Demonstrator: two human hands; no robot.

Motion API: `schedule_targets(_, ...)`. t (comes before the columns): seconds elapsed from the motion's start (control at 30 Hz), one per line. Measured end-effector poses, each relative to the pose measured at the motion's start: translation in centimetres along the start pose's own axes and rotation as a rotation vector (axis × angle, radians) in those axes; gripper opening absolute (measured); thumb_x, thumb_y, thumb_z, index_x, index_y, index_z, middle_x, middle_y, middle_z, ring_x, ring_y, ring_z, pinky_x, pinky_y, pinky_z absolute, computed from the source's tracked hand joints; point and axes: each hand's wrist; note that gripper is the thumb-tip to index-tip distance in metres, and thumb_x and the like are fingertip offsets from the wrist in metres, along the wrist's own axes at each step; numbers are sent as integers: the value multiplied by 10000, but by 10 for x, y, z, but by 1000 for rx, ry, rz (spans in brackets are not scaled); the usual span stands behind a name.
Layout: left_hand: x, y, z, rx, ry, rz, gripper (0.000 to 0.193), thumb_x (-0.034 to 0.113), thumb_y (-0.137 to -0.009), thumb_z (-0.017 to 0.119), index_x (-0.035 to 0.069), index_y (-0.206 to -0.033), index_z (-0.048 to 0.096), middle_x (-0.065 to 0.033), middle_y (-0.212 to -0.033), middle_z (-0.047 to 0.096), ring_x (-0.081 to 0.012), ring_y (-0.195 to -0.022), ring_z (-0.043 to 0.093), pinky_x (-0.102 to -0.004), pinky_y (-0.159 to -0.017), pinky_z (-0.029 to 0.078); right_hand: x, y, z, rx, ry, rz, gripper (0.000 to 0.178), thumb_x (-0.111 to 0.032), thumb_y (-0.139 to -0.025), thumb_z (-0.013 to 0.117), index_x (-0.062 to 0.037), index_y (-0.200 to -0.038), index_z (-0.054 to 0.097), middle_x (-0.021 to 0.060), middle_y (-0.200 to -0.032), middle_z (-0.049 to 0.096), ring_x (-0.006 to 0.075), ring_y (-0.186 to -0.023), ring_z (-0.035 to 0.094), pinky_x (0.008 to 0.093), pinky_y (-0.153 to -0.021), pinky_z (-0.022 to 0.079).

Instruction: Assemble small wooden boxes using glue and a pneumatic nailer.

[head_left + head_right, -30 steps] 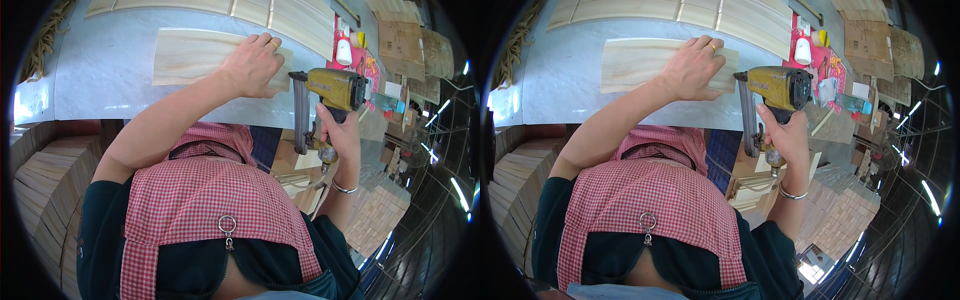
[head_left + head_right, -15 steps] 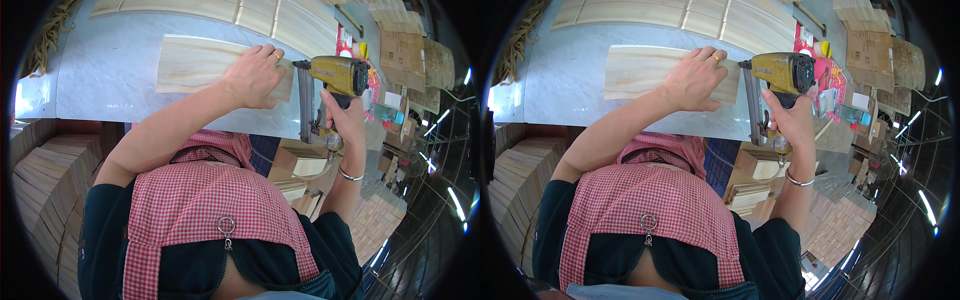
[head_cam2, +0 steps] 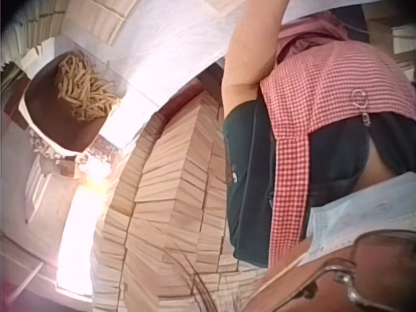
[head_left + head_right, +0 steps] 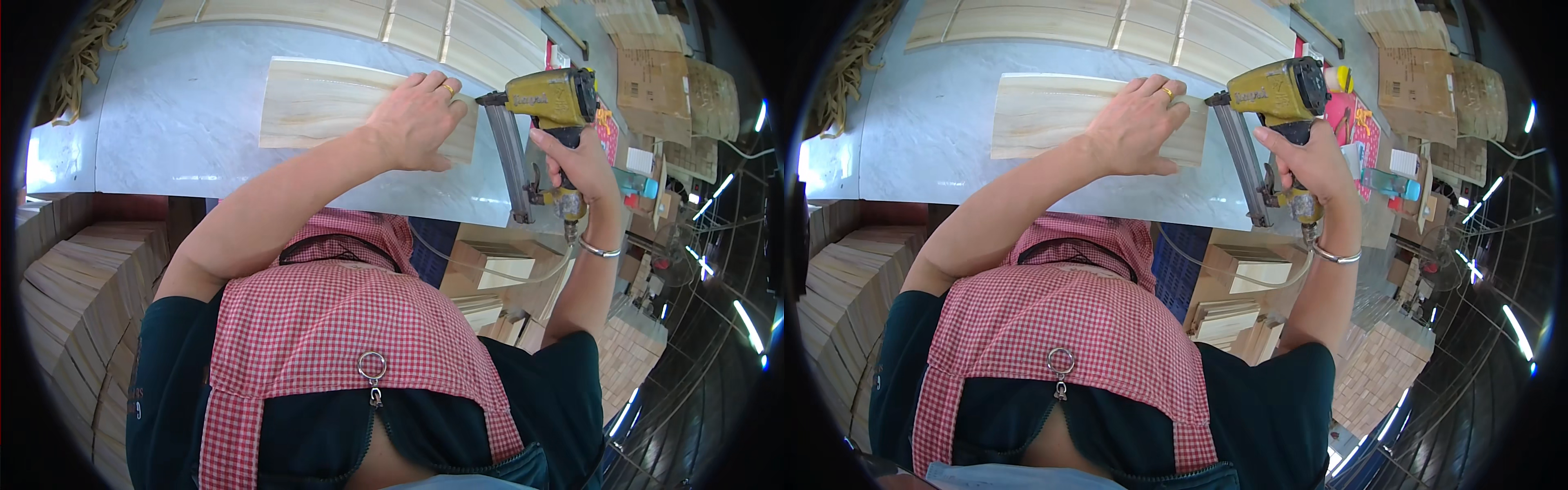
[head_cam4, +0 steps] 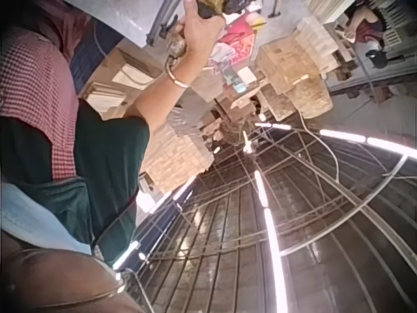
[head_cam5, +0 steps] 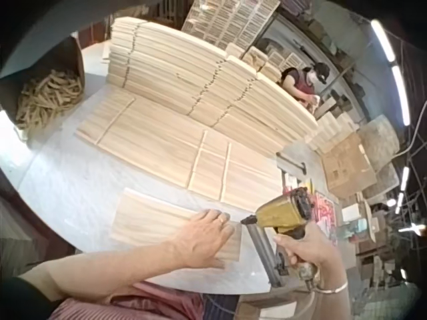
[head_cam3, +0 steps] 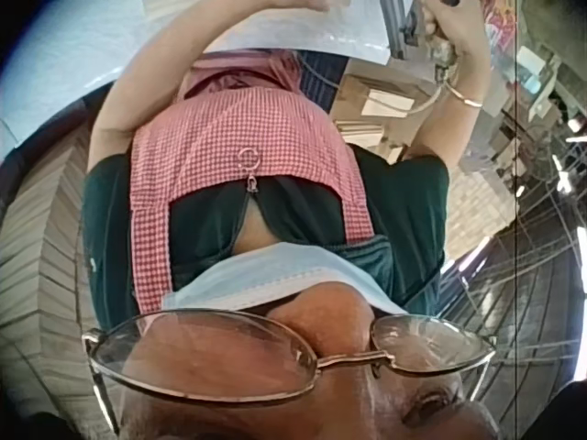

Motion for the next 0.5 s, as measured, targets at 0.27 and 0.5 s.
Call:
schedule_targets(0.27, -57, 93, -76, 75, -393, -109, 933, 448, -572, 926, 22, -1323, 571, -153, -1425, 529, -325, -1367, 455, -525, -1161, 345, 21, 47, 10, 111, -66, -65, 276, -221, -889, 771, 19, -945, 648, -1, -551, 543, 83, -407, 451, 221, -396, 391)
schedule_targets(0.5, -72, 97, -92, -61, -273, -212, 868, 297, -551, 899, 10, -1305, 580, -136, -1297, 576, -313, -1162, 570, -442, -1028, 467, 20, 83, 43, 122, -169, -73, 269, -187, -871, 793, 23, -961, 651, 5, -570, 555, 79, -415, 451, 222, -396, 401)
Point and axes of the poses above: each hand's wrist, its own y-axis away from the middle knuckle, its own z-axis out of the palm, x = y × z
